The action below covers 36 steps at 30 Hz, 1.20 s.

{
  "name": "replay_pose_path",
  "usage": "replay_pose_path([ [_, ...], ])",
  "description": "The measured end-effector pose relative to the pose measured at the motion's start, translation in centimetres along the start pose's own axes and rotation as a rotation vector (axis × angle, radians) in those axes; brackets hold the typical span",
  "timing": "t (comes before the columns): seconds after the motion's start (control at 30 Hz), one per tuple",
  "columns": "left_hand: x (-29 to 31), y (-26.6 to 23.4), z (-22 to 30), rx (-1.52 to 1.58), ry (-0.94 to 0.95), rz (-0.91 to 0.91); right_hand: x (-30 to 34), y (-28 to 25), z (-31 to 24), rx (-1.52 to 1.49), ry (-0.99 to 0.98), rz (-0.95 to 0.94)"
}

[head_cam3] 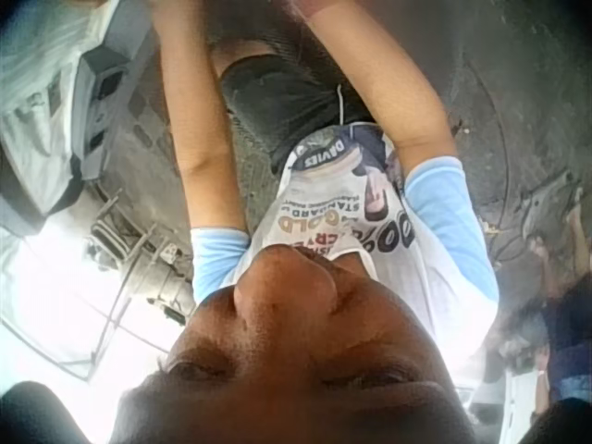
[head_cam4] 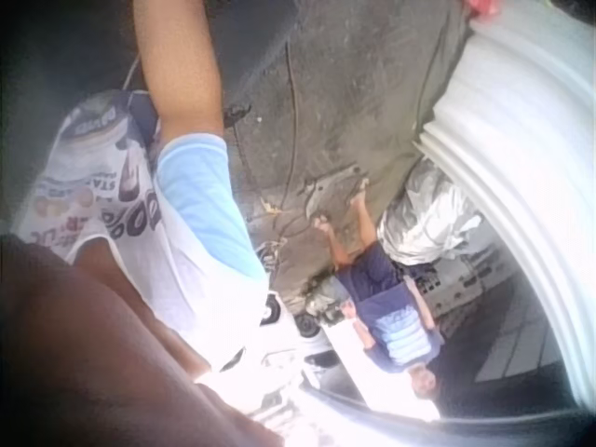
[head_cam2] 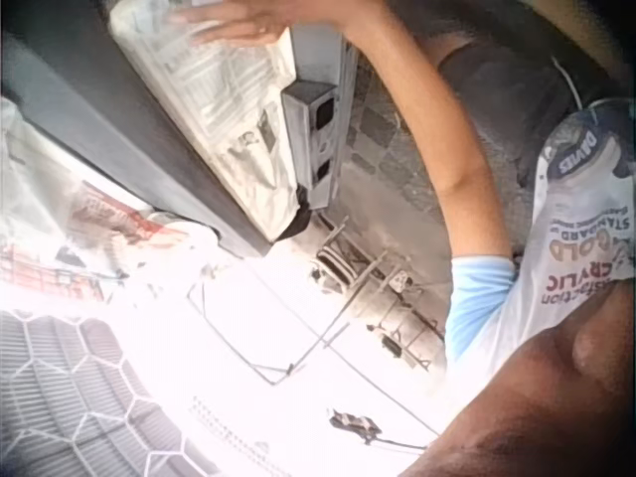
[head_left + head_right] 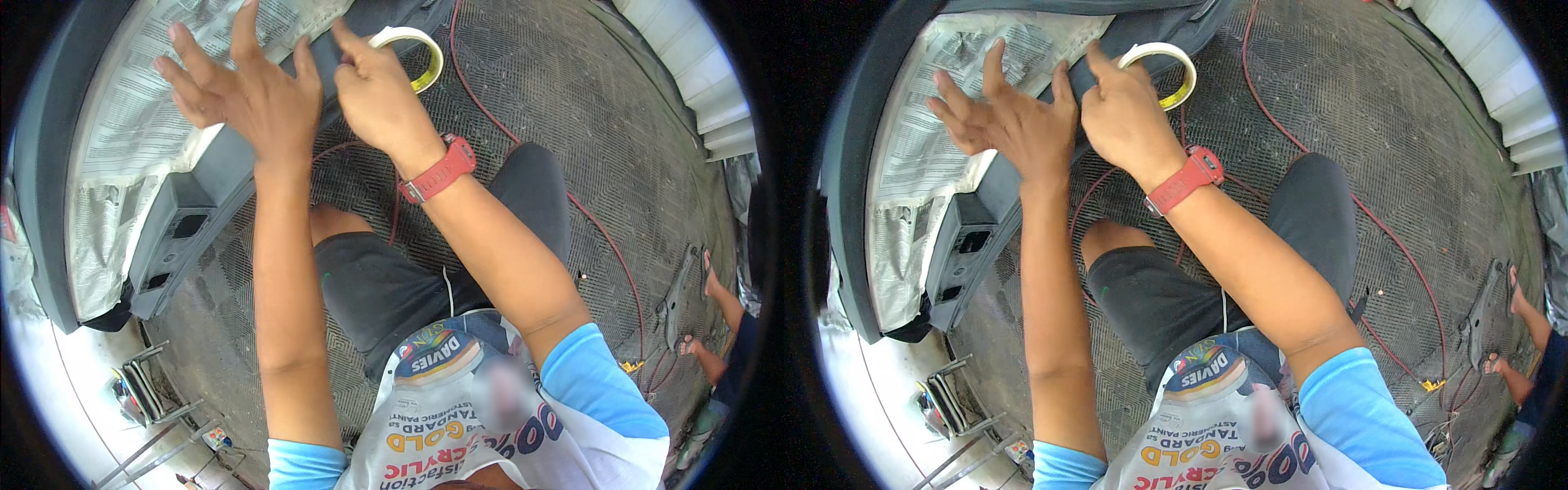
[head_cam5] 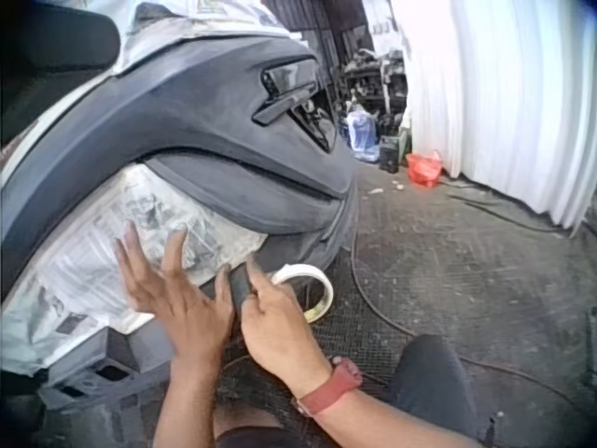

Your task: The person applies masking tape to the edge of a car bumper to protect it from paint. They repeatedly tear off pieces of tape and press them along the bumper's edge, smoothing each piece down.

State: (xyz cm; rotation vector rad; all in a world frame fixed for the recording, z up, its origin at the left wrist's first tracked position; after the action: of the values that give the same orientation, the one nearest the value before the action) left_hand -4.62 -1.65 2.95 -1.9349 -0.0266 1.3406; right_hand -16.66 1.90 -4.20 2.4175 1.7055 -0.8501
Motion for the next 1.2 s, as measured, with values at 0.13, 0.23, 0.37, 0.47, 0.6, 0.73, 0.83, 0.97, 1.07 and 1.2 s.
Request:
replay_pose_path([
  [0.13, 3.1, -2.3, -1.6, 0.158, -0.06, 0.032, 0.9, 1.8, -1.2, 0.124, -0.076, 0.005],
  [0.23, 6.9, -4.8, -2.0, 0.262, -0.216, -0.012, 1.0, 0.7, -0.2, -0.285, 0.235, -0.111],
  [0.37, 11.3, -5.9, -1.3, 0.402, -0.306, -0.091, -0.1, 1.8, 1.9, -0.68, 0.341, -0.018],
  [0.47, 14.0, -5.9, -1.1, 0.444, -0.356, -0.171, 0.1, 4.0, 0.9, -1.218, 0.343, -0.015],
  [0.6, 15.1, -5.1, -1.5, 0.503, -0.383, -0.225, -0.5, 5.2, -0.2, -1.53, 0.267, 0.005],
  [0.73, 14.9, -5.1, -2.1, 0.519, -0.422, -0.237, -0.4, 6.7, -1.4, -1.496, 0.278, -0.032],
  [0.83, 15.0, -4.7, -2.5, 0.571, -0.427, -0.242, 0.5, 6.9, -1.8, -1.717, 0.206, -0.266],
  [0.97, 14.3, -6.6, -4.0, 0.593, -0.397, -0.23, 7.9, 4.5, -2.8, -1.123, 0.253, -0.481],
  [1.07, 13.6, -6.1, -5.9, 0.813, -0.466, -0.282, 15.5, 4.1, 3.7, -0.701, 0.476, -0.564],
  [1.2, 12.8, -3.8, -8.3, 1.0, -0.64, -0.31, 24.8, 4.7, 14.9, -0.35, 0.711, -0.528],
])
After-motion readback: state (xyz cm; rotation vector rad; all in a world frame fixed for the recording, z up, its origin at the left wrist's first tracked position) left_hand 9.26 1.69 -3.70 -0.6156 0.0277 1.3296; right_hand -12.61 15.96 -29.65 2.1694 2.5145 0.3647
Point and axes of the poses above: each hand's wrist, its own x-axis away from the middle knuckle, its own y-axis out of the palm, z = x × y, the point moved 9 cm from there along -x, towards the middle knuckle, and after that the axes turned 15 degrees about -z, right-handed, at the moved point
